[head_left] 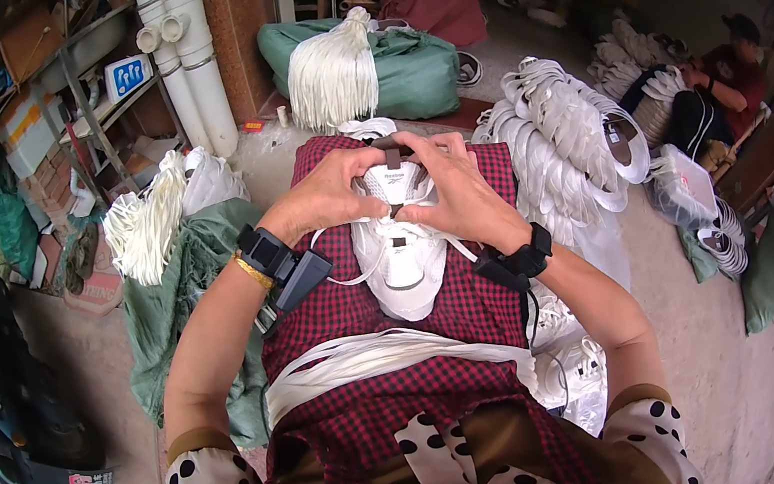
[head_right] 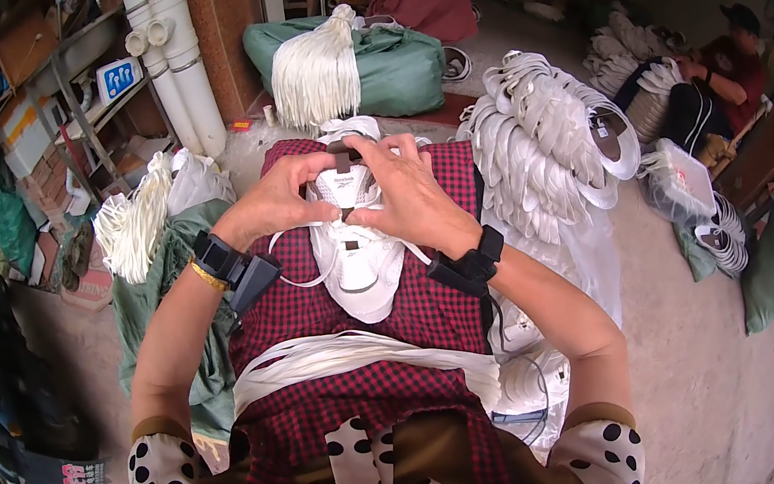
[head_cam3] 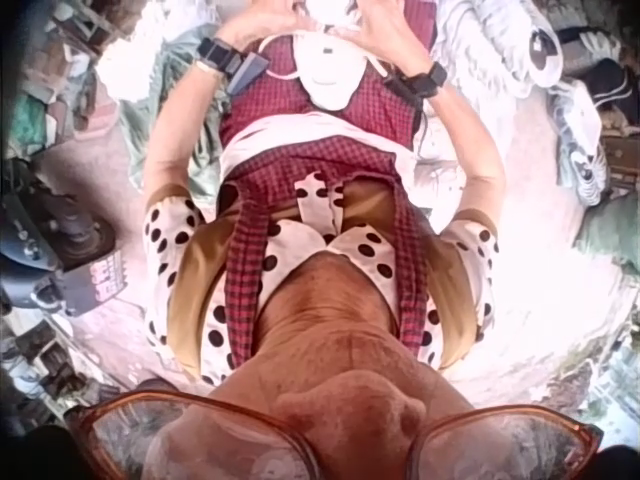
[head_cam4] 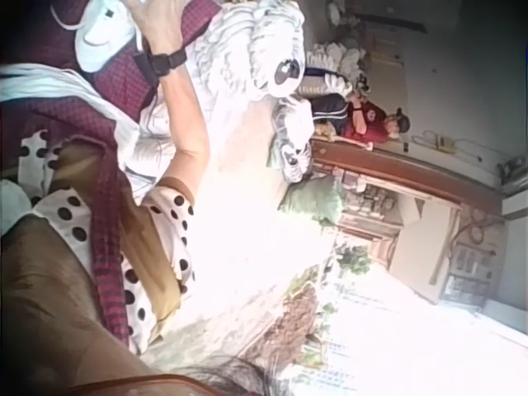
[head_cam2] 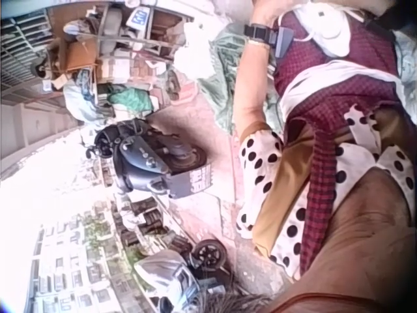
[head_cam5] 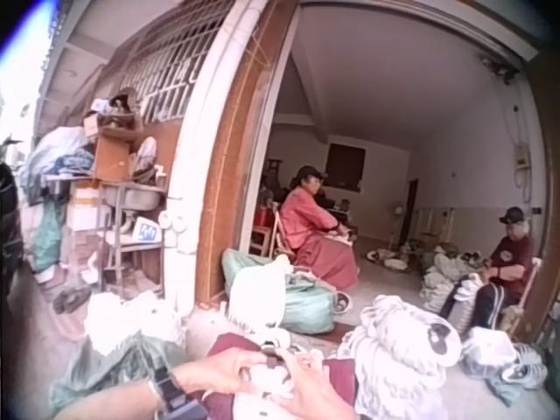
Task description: Lacing white sneakers by hand in a workshop environment
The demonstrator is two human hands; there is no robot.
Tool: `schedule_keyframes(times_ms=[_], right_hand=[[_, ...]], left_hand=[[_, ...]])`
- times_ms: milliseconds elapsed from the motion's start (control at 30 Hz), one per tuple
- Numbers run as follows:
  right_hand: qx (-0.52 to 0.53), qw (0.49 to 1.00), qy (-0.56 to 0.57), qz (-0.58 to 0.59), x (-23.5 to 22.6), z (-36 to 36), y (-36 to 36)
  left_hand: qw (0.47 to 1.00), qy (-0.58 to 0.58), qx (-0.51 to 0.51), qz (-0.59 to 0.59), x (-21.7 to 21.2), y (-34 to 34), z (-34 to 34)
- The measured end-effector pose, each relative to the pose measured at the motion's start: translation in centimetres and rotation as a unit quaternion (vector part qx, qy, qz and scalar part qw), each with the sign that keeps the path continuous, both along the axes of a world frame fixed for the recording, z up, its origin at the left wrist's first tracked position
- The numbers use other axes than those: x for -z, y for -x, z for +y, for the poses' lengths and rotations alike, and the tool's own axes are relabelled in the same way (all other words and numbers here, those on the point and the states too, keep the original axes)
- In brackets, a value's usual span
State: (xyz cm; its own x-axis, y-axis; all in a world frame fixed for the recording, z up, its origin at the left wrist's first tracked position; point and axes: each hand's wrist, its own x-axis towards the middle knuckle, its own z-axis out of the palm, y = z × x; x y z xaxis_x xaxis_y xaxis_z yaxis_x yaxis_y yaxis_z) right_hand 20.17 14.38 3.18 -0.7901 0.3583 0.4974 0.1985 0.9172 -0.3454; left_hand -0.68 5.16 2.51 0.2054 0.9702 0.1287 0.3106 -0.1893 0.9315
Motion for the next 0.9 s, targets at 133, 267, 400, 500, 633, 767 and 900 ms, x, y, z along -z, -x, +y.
schedule_keyframes(times_ms=[133,267,400,500,633,767,900], right_hand=[[-0.060,0.998,-0.021,0.018,-0.1,-0.1,0.2],[-0.054,0.999,0.002,0.007,0.2,0.2,-0.1],[-0.089,0.996,0.001,-0.026,-0.2,1.1,0.4],[-0.090,0.996,-0.002,-0.012,-0.1,1.3,0.6],[-0.092,0.994,0.061,0.014,0.6,1.7,0.5],[-0.073,0.995,0.070,0.014,1.1,1.9,0.4],[-0.086,0.992,0.093,0.027,1.4,2.1,0.4]], left_hand=[[0.978,-0.133,-0.135,0.089,-0.3,-2.1,-1.9],[0.929,-0.240,-0.242,0.142,0.8,-2.8,-2.6],[0.889,-0.301,-0.268,0.220,1.7,-2.7,-2.6],[0.886,-0.297,-0.270,0.233,1.9,-3.0,-2.7],[0.870,-0.316,-0.260,0.273,2.0,-3.9,-3.1],[0.853,-0.318,-0.253,0.328,2.0,-4.6,-3.7],[0.840,-0.311,-0.269,0.353,1.8,-5.2,-3.7]])
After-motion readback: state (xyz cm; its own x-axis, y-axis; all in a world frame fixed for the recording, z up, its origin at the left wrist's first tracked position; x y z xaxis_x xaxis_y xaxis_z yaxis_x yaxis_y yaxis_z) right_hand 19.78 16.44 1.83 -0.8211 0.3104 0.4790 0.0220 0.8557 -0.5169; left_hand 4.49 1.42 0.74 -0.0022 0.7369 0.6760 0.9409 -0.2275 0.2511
